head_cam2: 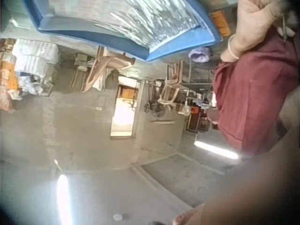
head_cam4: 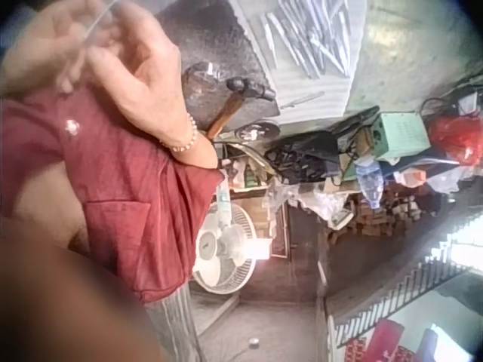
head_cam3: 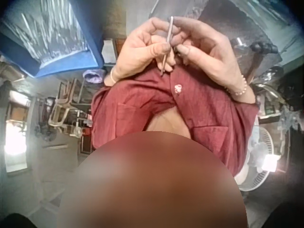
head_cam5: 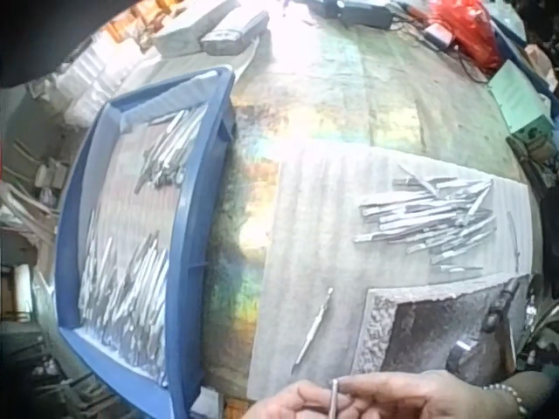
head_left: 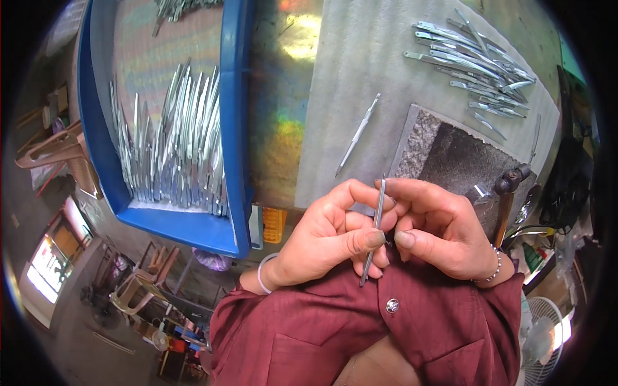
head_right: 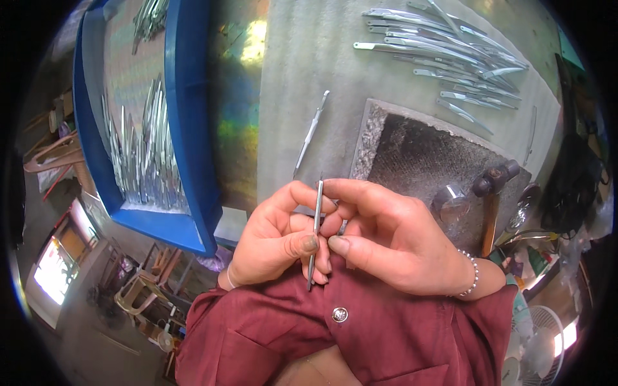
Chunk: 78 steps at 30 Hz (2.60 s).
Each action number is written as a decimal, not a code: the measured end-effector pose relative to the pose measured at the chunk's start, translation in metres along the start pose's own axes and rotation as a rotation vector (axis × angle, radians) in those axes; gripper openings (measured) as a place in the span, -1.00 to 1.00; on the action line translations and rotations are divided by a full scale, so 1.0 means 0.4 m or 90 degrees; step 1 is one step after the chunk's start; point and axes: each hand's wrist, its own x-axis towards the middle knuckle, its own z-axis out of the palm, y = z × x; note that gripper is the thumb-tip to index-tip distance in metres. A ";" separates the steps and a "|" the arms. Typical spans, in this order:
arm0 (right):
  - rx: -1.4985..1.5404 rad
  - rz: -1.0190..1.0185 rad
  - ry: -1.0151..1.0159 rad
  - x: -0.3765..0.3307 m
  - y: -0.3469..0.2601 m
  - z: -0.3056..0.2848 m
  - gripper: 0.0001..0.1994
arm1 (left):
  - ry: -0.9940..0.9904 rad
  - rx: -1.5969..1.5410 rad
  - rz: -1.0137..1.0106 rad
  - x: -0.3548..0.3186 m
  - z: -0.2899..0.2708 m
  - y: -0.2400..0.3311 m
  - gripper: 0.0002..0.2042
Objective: Assembling and hammering small metal components into strips on a workbench.
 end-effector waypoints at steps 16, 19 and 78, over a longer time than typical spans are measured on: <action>-0.018 0.043 -0.016 0.011 -0.011 0.032 -0.52 | -0.031 0.007 0.013 -0.018 -0.034 -0.004 -0.71; -0.025 0.034 -0.022 0.011 -0.012 0.036 -0.53 | -0.034 0.003 0.023 -0.021 -0.030 -0.008 -0.72; -0.094 -0.059 0.065 0.020 -0.031 0.016 -0.69 | -0.101 0.140 0.087 0.025 0.010 0.024 -0.76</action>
